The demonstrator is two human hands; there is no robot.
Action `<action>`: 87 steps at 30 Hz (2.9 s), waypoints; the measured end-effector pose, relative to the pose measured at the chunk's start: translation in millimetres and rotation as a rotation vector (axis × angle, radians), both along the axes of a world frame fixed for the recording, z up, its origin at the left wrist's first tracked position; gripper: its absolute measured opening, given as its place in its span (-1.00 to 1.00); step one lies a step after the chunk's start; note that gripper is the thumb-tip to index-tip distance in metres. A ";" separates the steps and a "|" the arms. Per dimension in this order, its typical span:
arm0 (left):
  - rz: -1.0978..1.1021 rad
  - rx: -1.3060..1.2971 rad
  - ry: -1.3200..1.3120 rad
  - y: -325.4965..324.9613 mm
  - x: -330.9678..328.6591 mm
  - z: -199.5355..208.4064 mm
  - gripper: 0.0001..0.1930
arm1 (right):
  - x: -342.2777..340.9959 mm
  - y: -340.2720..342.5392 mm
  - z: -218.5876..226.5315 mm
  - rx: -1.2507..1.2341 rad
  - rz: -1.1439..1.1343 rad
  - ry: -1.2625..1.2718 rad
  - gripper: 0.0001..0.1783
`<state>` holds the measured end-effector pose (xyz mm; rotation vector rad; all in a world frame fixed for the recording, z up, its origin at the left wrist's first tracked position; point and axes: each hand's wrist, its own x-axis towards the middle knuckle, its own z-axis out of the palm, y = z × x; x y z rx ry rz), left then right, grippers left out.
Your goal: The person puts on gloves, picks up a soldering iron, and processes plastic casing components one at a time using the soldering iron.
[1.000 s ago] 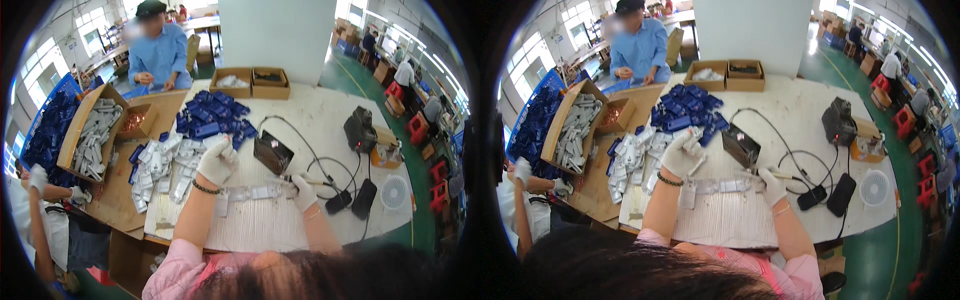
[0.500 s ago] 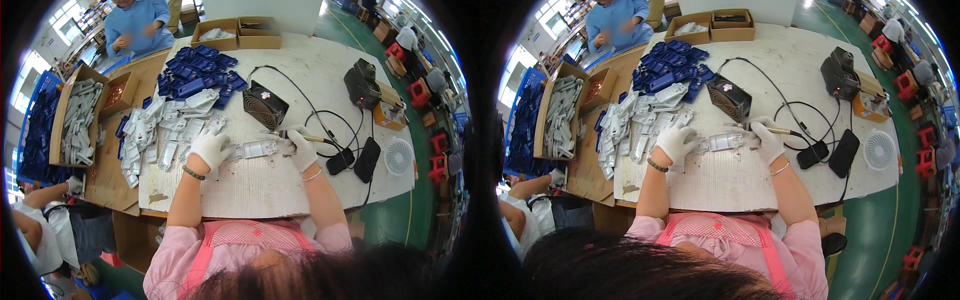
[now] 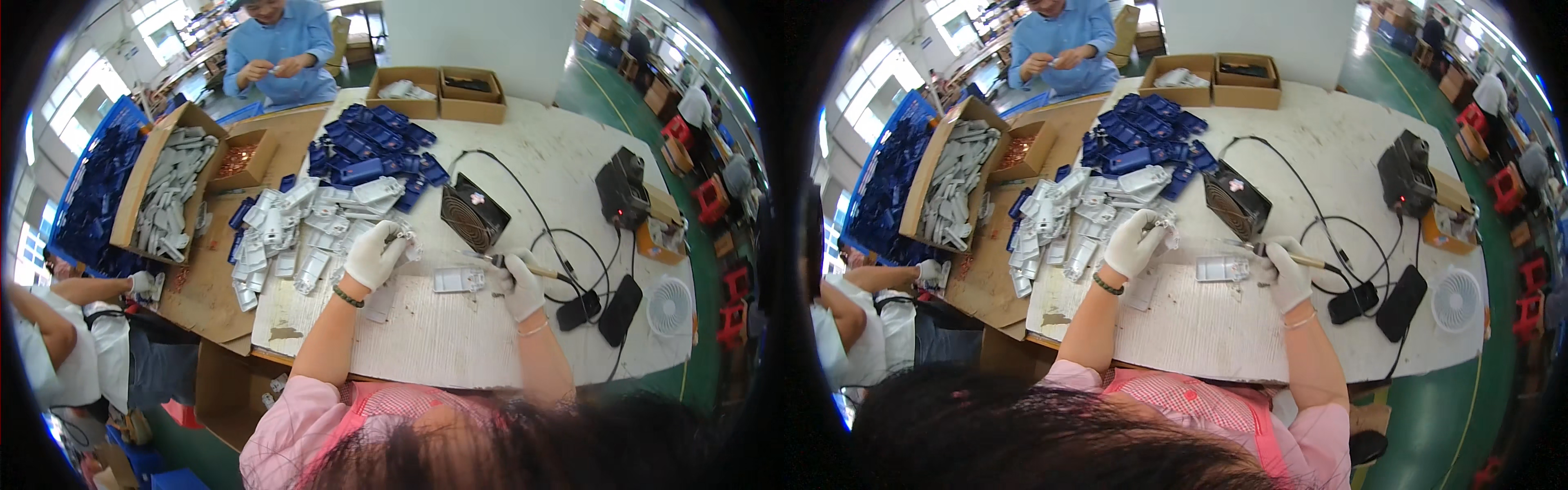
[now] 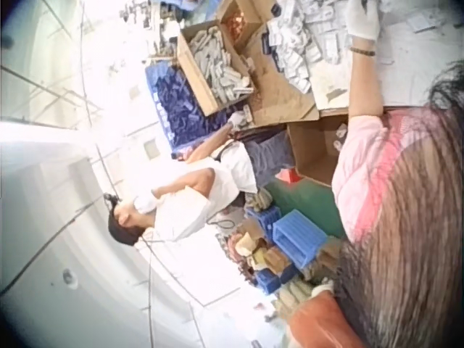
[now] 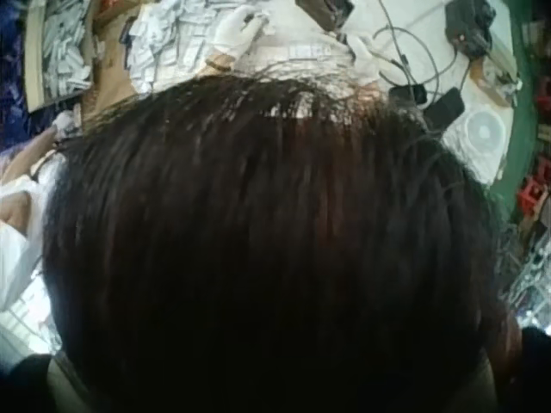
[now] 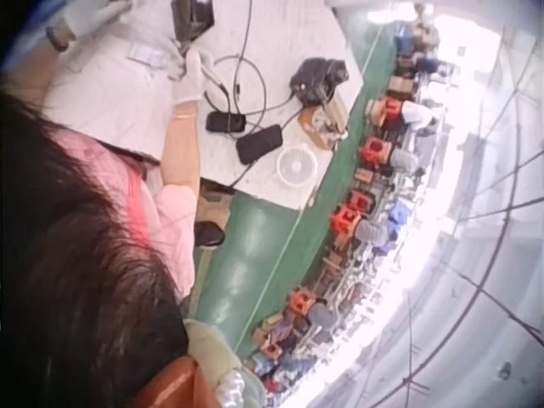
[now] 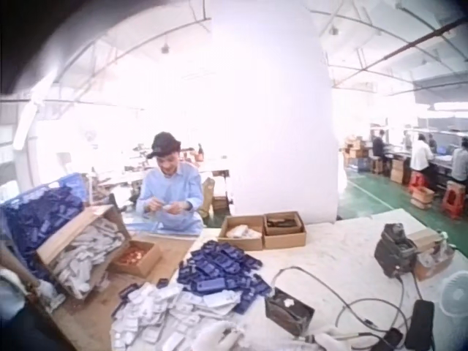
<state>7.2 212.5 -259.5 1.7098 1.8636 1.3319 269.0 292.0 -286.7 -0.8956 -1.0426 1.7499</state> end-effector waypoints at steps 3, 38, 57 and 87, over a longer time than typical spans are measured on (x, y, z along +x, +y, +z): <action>-0.045 -0.025 -0.541 0.5 0.7 -0.1 -0.89 | 1.1 -1.6 1.1 -0.010 0.004 0.034 -0.90; -0.135 -0.237 0.014 0.8 28.0 -15.6 -0.87 | -3.0 -7.4 11.4 0.096 0.137 -0.224 -0.89; -0.139 -0.253 0.030 2.1 27.9 -13.9 -0.86 | -5.2 -9.6 16.5 0.152 0.140 -0.282 -0.90; 0.268 -0.202 0.667 -2.0 1.6 -5.3 -0.84 | 2.8 -1.7 3.7 0.013 0.108 -0.014 -0.91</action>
